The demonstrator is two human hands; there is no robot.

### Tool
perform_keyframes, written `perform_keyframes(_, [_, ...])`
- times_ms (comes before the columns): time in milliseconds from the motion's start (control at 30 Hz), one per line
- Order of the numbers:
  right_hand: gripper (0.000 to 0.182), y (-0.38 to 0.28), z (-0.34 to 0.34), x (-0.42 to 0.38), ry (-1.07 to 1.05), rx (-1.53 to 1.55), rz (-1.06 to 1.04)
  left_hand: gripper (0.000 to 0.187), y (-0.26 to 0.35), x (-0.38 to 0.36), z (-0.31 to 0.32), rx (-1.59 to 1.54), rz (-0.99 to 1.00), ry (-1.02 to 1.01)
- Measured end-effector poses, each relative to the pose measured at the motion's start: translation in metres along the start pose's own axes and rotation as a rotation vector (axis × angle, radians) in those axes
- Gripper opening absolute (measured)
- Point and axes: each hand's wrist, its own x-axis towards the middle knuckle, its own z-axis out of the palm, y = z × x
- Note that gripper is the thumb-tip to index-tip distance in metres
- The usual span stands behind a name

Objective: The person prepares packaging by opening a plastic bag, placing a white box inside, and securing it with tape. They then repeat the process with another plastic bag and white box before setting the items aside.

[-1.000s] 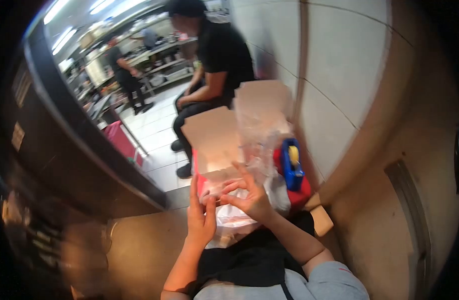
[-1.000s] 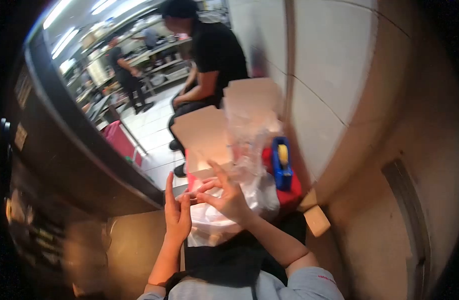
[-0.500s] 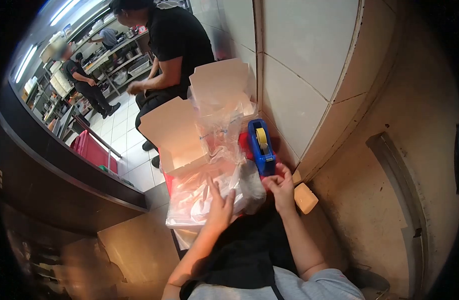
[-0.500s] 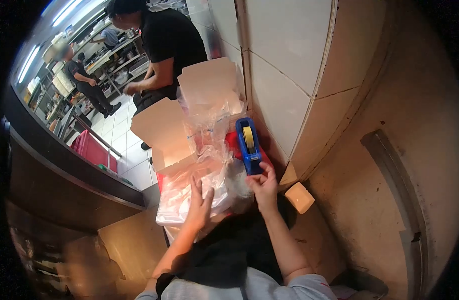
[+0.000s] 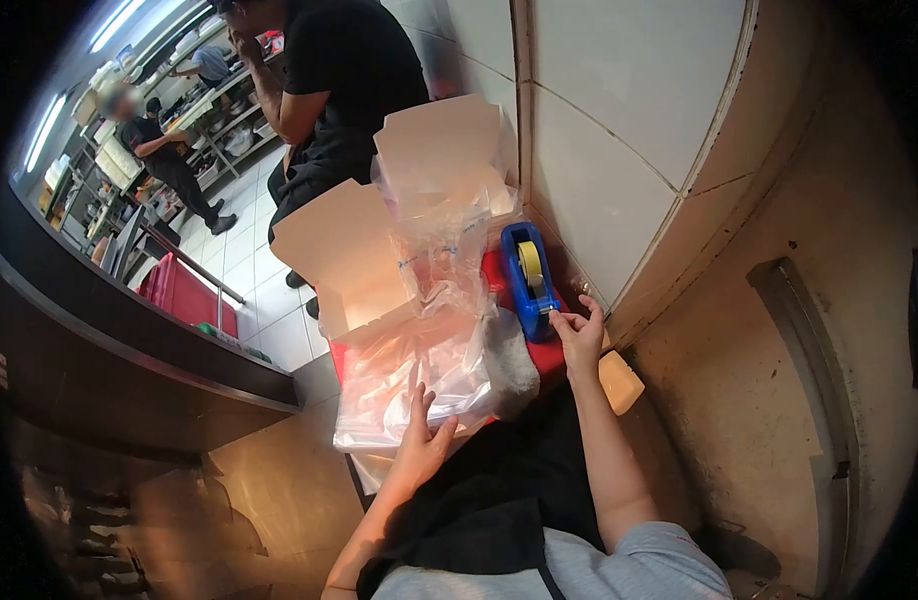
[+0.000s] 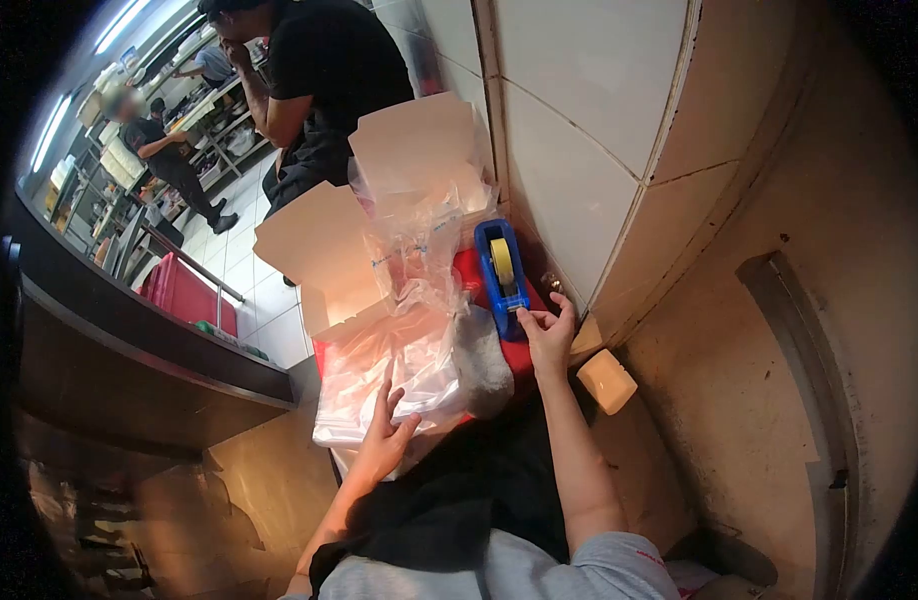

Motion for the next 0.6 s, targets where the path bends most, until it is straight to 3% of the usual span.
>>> perform_keyframes(267, [0.053, 0.008, 0.0, 0.004, 0.02, -0.161, 0.022, 0.07, 0.008, -0.003, 0.006, -0.055, 0.07, -0.012])
perform_keyframes(467, [0.064, 0.002, -0.005, 0.008, 0.063, -0.618, 0.073, 0.07, 0.003, -0.004, 0.003, -0.041, 0.061, -0.035])
perform_keyframes(600, [0.064, 0.001, -0.017, 0.001, 0.074, -0.545, 0.056, 0.069, 0.005, -0.007, 0.002, -0.055, 0.076, -0.042])
